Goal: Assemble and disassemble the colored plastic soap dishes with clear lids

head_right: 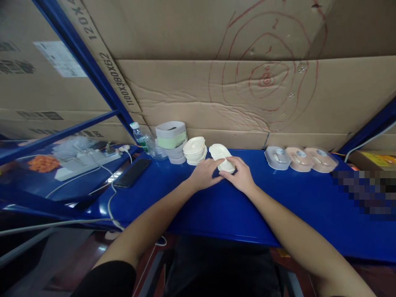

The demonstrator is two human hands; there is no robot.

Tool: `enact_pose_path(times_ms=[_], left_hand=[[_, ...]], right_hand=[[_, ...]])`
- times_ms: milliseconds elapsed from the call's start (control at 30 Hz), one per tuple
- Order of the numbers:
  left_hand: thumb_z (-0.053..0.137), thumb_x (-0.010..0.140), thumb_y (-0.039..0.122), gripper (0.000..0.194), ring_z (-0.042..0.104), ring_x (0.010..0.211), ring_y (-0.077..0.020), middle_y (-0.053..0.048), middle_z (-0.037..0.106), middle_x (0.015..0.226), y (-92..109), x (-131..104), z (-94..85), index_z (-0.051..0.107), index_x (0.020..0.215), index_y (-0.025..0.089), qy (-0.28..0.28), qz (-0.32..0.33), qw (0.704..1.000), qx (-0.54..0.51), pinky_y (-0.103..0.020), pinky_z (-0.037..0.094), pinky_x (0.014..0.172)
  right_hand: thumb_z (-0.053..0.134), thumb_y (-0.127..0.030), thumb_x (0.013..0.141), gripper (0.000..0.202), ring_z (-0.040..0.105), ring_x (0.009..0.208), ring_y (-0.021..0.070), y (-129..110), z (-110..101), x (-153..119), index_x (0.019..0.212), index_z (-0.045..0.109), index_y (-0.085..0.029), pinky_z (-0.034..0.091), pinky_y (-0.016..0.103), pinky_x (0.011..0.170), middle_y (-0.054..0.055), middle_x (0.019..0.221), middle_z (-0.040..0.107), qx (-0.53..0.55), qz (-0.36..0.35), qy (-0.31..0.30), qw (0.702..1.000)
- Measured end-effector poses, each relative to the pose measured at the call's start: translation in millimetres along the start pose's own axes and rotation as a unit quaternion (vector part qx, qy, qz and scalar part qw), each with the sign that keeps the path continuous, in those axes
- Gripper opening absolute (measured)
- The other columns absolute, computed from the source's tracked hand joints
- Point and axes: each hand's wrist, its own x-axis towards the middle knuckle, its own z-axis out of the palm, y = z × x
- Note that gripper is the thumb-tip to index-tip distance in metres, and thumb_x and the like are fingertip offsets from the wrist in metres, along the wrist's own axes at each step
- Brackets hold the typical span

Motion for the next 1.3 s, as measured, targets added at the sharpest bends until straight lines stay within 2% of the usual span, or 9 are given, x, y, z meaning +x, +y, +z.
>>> enact_pose_path(times_ms=[200,267,333,467,633,800,1033,1200,1300], left_hand=[[0.084,0.087,0.051,0.058,0.071,0.119,-0.0364,-0.018,0.074,0.123,-27,0,-25.1,0.063,0.131,0.021,0.106,-0.088,0.99,-0.041,-0.055,0.057,0.103],[0.084,0.086,0.047,0.061,0.07,0.123,-0.0342,-0.018,0.072,0.129,-39,0,-31.9,0.059,0.135,0.021,0.163,-0.156,0.971,-0.086,-0.051,0.058,0.104],[0.081,0.089,0.043,0.064,0.073,0.116,-0.0305,-0.018,0.071,0.13,-53,0,-34.8,0.052,0.141,0.02,0.199,-0.224,0.938,-0.173,-0.046,0.062,0.097],[0.076,0.09,0.042,0.061,0.077,0.1,-0.0242,-0.015,0.075,0.12,-77,0,-33.7,0.049,0.141,0.021,0.199,-0.287,0.871,-0.347,-0.038,0.064,0.084],[0.079,0.085,0.037,0.063,0.078,0.092,-0.0225,-0.012,0.079,0.11,-87,-1,-31.6,0.051,0.139,0.019,0.204,-0.32,0.821,-0.425,-0.037,0.064,0.082],[0.075,0.09,0.038,0.061,0.072,0.067,-0.0185,-0.008,0.08,0.088,-89,-3,-33.0,0.05,0.142,0.018,0.182,-0.356,0.828,-0.392,-0.031,0.059,0.063],[0.064,0.095,0.03,0.05,0.064,0.055,-0.0153,0.004,0.067,0.061,-95,-10,-29.7,0.053,0.141,0.012,0.205,-0.382,0.852,-0.292,-0.027,0.049,0.056],[0.059,0.097,0.026,0.046,0.062,0.053,-0.0162,0.005,0.063,0.057,-95,-10,-30.2,0.055,0.139,0.011,0.213,-0.397,0.854,-0.258,-0.028,0.049,0.056],[0.059,0.099,0.032,0.045,0.062,0.055,-0.0167,0.003,0.064,0.06,-86,-8,-35.7,0.057,0.139,0.011,0.22,-0.378,0.874,-0.212,-0.029,0.049,0.058]], right_hand=[[0.071,-0.063,0.094,0.078,0.047,0.154,0.0383,-15,-4,-6,0.161,0.045,-0.033,0.043,0.067,0.123,0.015,0.168,0.048,-0.03,-0.069,-0.046,0.996],[0.067,-0.06,0.097,0.076,0.045,0.156,0.0378,-15,-4,-6,0.163,0.041,-0.033,0.043,0.067,0.124,0.015,0.171,0.044,-0.049,-0.077,-0.064,0.994],[0.065,-0.058,0.099,0.072,0.046,0.155,0.0379,-12,-5,-6,0.162,0.042,-0.032,0.045,0.067,0.122,0.015,0.17,0.044,-0.058,-0.076,-0.076,0.993],[0.065,-0.059,0.098,0.07,0.047,0.153,0.0406,-3,-6,-4,0.159,0.046,-0.03,0.051,0.068,0.116,0.016,0.169,0.044,-0.063,-0.056,-0.078,0.993],[0.066,-0.061,0.098,0.071,0.046,0.154,0.0405,2,-5,-3,0.158,0.048,-0.028,0.052,0.066,0.115,0.017,0.17,0.043,-0.064,-0.048,-0.092,0.993],[0.065,-0.059,0.099,0.068,0.046,0.155,0.0387,2,-6,-2,0.158,0.047,-0.029,0.051,0.064,0.117,0.017,0.168,0.044,-0.065,-0.054,-0.096,0.992],[0.064,-0.058,0.099,0.067,0.048,0.153,0.0394,6,-9,1,0.157,0.048,-0.028,0.048,0.065,0.119,0.018,0.167,0.045,-0.075,-0.048,-0.095,0.991],[0.062,-0.057,0.099,0.066,0.05,0.152,0.0393,8,-18,9,0.156,0.052,-0.025,0.043,0.063,0.122,0.019,0.165,0.05,-0.143,-0.048,-0.11,0.982],[0.063,-0.058,0.097,0.068,0.048,0.151,0.0442,18,-37,18,0.153,0.055,-0.02,0.032,0.071,0.125,0.022,0.161,0.053,-0.235,-0.004,-0.11,0.966]])
